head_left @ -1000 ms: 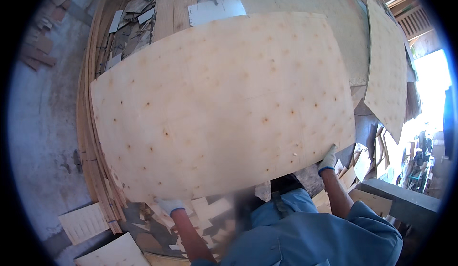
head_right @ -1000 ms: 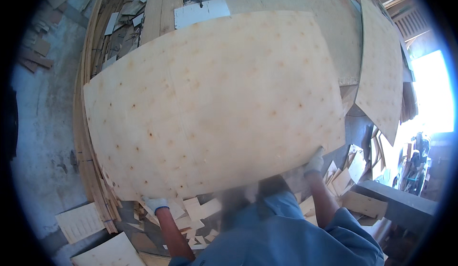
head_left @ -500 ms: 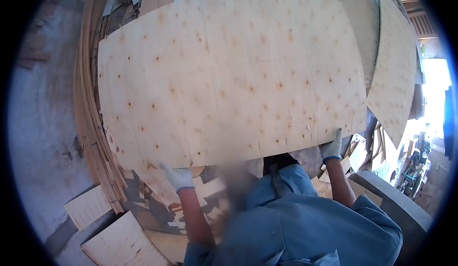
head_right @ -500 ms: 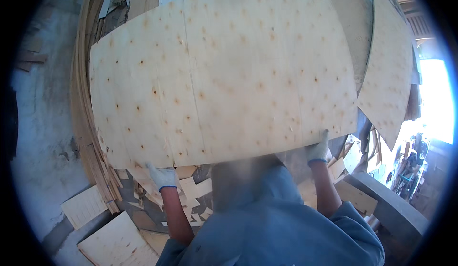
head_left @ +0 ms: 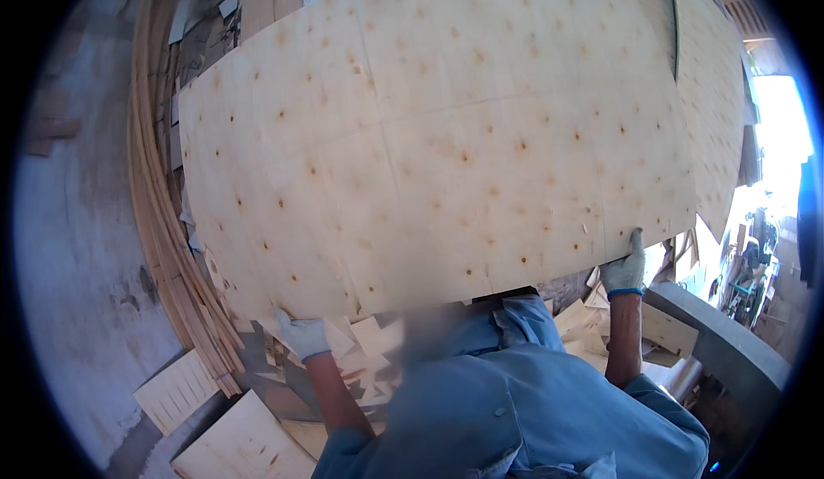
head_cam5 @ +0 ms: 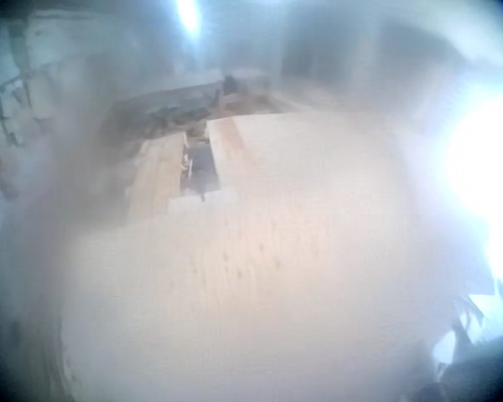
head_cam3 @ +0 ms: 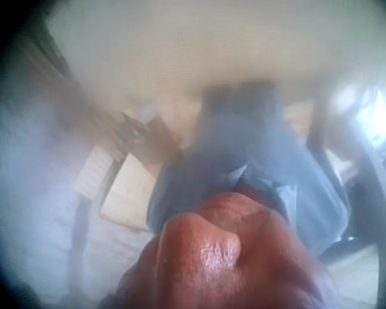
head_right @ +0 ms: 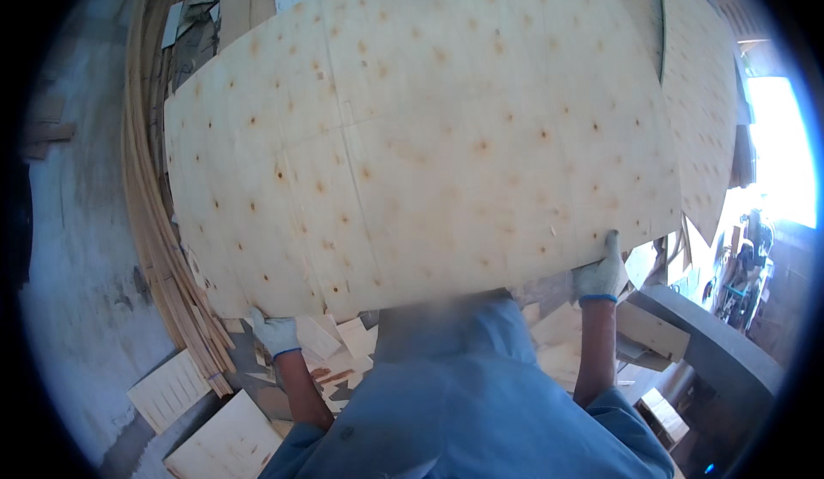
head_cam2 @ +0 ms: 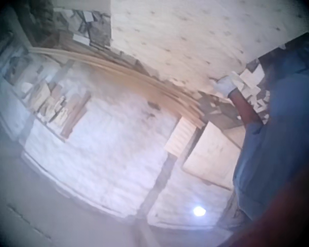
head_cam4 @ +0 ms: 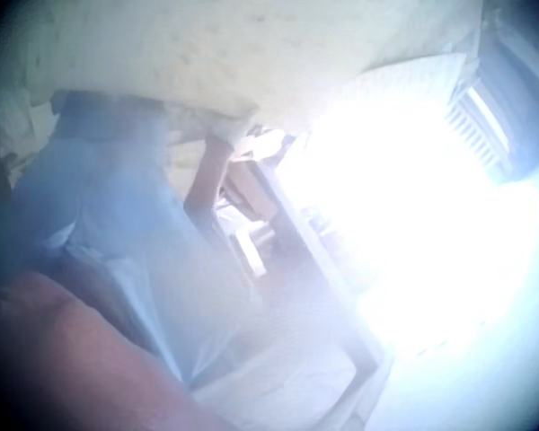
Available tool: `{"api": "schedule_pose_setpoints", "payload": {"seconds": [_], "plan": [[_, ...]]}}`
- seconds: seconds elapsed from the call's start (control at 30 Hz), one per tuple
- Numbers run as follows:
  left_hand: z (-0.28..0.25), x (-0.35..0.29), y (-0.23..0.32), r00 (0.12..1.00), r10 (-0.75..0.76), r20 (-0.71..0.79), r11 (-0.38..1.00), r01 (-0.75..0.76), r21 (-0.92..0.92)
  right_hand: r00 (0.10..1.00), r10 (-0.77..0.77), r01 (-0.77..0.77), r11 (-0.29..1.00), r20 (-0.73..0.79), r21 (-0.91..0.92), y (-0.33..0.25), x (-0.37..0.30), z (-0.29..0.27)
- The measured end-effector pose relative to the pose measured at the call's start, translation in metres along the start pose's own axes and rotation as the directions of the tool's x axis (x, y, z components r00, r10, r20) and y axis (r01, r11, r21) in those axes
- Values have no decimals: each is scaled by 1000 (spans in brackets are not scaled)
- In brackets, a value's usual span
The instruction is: The person uses a circular saw to cut a large sheet of plywood into smaller rectangular pieces. They position the sheet on a workbench, guide the saw along the wood, and separate the cut sections.
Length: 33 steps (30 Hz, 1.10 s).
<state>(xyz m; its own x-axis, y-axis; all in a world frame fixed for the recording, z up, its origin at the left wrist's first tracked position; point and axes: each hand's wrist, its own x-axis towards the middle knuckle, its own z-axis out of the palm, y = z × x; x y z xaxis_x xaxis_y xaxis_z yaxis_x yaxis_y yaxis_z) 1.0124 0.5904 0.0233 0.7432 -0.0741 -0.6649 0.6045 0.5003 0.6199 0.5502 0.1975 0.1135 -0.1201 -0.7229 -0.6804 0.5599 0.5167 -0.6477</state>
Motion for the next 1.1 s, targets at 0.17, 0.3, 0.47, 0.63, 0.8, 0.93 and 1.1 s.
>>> {"api": "schedule_pose_setpoints", "payload": {"seconds": [0.17, 0.3, 0.47, 0.63, 0.8, 0.93, 1.1], "plan": [[1, -7, -8, 994, -55, 90, 996, 61, -58, 993, -62, 63, 998, 100, -7, -20, 33, -4], [14, -43, -21, 992, -19, 126, 996, 31, -89, 993, -109, 107, 993, -35, -55, -18, 94, 4], [21, -54, -37, 989, -112, 93, 980, 125, -155, 999, -37, 35, 999, -39, -30, 7, 134, 11], [1, -32, -44, 989, -102, 105, 986, 114, -121, 996, 37, -34, 999, 82, -38, 23, 119, 5], [14, -39, -54, 998, -10, 57, 998, 13, -57, 987, 57, -53, 998, 147, -29, 29, 114, 22], [10, -36, -62, 999, 15, 52, 998, -12, -62, 959, -88, 175, 933, 271, -316, 30, 167, -33], [11, -32, -65, 1000, 12, 24, 989, -8, -147, 973, 107, -105, 994, 206, -19, 19, 130, 10]]}}
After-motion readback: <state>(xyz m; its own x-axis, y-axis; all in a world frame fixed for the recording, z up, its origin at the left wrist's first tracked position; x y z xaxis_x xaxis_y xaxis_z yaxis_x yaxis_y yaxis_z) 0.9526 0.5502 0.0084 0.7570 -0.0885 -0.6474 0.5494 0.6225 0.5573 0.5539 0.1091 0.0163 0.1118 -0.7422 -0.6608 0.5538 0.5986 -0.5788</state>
